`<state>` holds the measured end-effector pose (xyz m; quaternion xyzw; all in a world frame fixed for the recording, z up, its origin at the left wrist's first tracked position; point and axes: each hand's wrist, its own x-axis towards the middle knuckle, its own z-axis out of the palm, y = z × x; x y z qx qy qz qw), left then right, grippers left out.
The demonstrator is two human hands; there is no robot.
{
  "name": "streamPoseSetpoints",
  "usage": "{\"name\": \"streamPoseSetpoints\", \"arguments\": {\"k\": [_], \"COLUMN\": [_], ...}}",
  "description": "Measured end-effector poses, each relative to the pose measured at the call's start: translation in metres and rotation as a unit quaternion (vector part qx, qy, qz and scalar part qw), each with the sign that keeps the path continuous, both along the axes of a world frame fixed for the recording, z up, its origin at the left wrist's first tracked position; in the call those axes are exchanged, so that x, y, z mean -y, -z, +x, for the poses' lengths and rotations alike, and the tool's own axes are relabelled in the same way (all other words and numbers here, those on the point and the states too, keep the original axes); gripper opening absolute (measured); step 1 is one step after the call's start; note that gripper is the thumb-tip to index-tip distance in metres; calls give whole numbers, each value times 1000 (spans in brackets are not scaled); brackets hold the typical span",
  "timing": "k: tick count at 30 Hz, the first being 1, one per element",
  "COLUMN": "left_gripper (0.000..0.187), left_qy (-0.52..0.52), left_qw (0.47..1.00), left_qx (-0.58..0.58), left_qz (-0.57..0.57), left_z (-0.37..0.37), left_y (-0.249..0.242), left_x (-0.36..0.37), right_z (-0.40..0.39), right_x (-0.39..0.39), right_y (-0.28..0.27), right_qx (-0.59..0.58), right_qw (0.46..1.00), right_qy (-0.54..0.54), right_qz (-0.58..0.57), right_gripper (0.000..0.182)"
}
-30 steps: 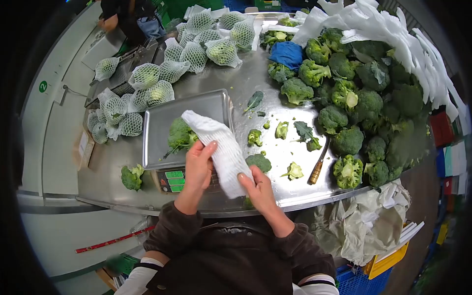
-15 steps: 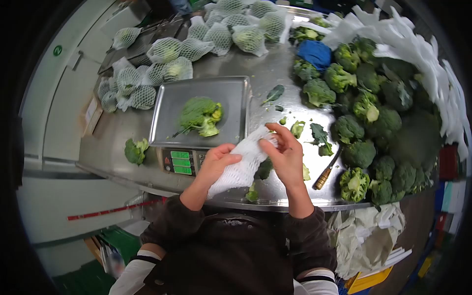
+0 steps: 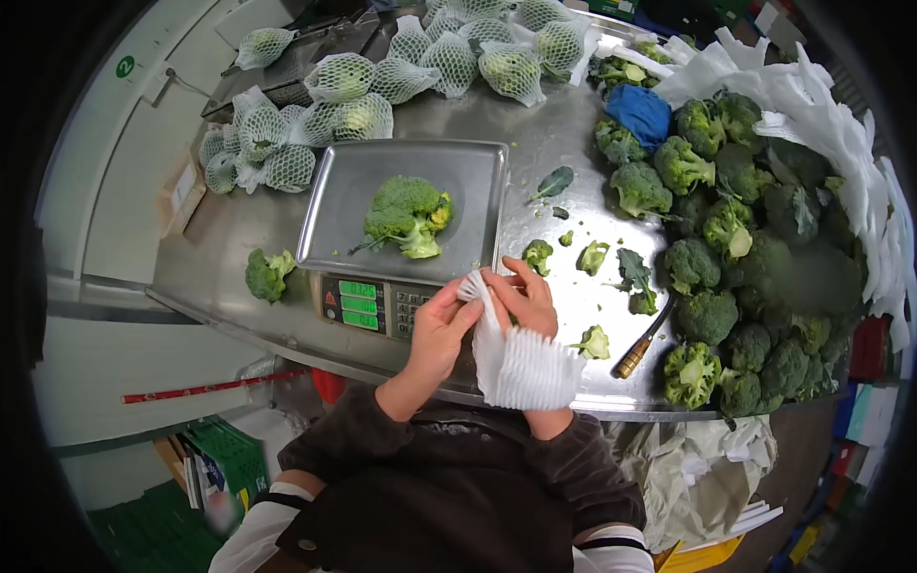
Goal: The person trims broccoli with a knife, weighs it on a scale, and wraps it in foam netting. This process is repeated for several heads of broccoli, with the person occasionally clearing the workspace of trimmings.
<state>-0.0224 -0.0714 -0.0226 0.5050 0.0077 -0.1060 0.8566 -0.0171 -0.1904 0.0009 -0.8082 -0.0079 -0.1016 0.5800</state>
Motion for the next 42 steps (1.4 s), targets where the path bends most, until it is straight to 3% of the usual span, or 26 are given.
{"name": "streamPoseSetpoints", "arguments": {"k": [2, 4, 5, 6, 10, 12, 13, 14, 15, 16, 18, 19, 22, 23, 24, 26, 27, 30, 31, 32, 34, 36, 38, 39, 40, 42], "left_gripper": [28, 19, 9, 9, 10, 15, 27, 27, 32, 38, 41, 40, 25, 21, 18, 20, 20, 23, 28, 34, 41, 40, 46, 52, 52, 51], "left_qy": [-42, -79, -73, -70, -113, -142, -68, -62, 52, 163, 178, 173, 229, 145, 58, -22, -21, -58, -50, -41, -9, -112, -24, -2, 34, 50], "left_qw": [999, 986, 990, 990, 991, 963, 951, 953, 919, 864, 856, 884, 933, 953, 962, 910, 910, 912, 948, 953, 966, 992, 985, 968, 978, 964], "left_qx": [12, 114, 75, 78, -14, -122, -211, -207, -249, -289, -354, -372, -188, -125, -63, 94, 97, 116, -41, -198, -153, -42, -66, -153, -123, -171], "left_qz": [1, 93, 92, 93, -75, -194, -216, -215, -301, -379, -331, -225, 204, 234, 261, 403, 404, 390, 312, 224, 210, -23, -156, -199, -166, -195], "left_z": [-4, -3, -7, -7, 16, 38, 38, 35, 24, 12, -13, -19, 23, 37, 49, 75, 87, 122, 130, 135, 134, 120, 101, 77, 60, 49], "left_y": [1, -4, -9, -7, -30, -18, -52, -33, 5, 27, 2, -1, -14, -22, -28, -29, -23, 0, 5, 13, 25, 21, 13, -38, -81, -79], "left_x": [-7, -21, -27, -37, -70, -100, -101, -111, -126, -136, -123, -129, -153, -158, -163, -176, -177, -169, -166, -164, -170, -169, -179, -155, -133, -128], "right_z": [1, 2, 2, 3, -3, -18, -22, -21, -15, -5, 11, 17, 24, 26, 30, 45, 56, 95, 102, 107, 105, 78, 55, 47, 38, 32], "right_x": [-2, -2, -3, -2, -30, -44, -40, -35, -39, -31, -35, -31, -33, -33, -36, -45, -53, -69, -70, -70, -69, -63, -56, -54, -52, -49], "right_y": [-1, 3, 15, 21, 3, 7, 15, 21, -7, -1, -3, 4, 15, 13, 11, 9, 33, 55, 57, 60, 43, -3, -29, -30, -32, -39], "right_qx": [142, 161, 34, -94, -314, -424, -409, -384, -433, -442, -334, -298, -309, -299, -296, -258, -142, -2, 0, -85, -169, -91, -129, -165, -202, -292], "right_qw": [984, 981, 990, 925, 713, 699, 687, 660, 721, 713, 726, 702, 691, 755, 757, 943, 966, 977, 977, 977, 968, 970, 965, 941, 906, 853], "right_qy": [23, 11, 47, 78, 74, -121, -274, -419, -333, -323, -204, -193, -141, -151, -150, -23, 29, 194, 196, 156, 115, 46, -16, -85, -153, -170], "right_qz": [-103, -104, 132, 360, 622, 563, 534, 491, 426, 438, 565, 618, 638, 563, 563, 209, 213, 86, 85, 117, 149, 221, 226, 284, 340, 398], "right_gripper": [19, 12, 13, 15, 39, 41, 39, 38, 36, 34, 31, 30, 29, 33, 33, 32, 31, 32, 32, 32, 32, 29, 28, 28, 28, 29]}}
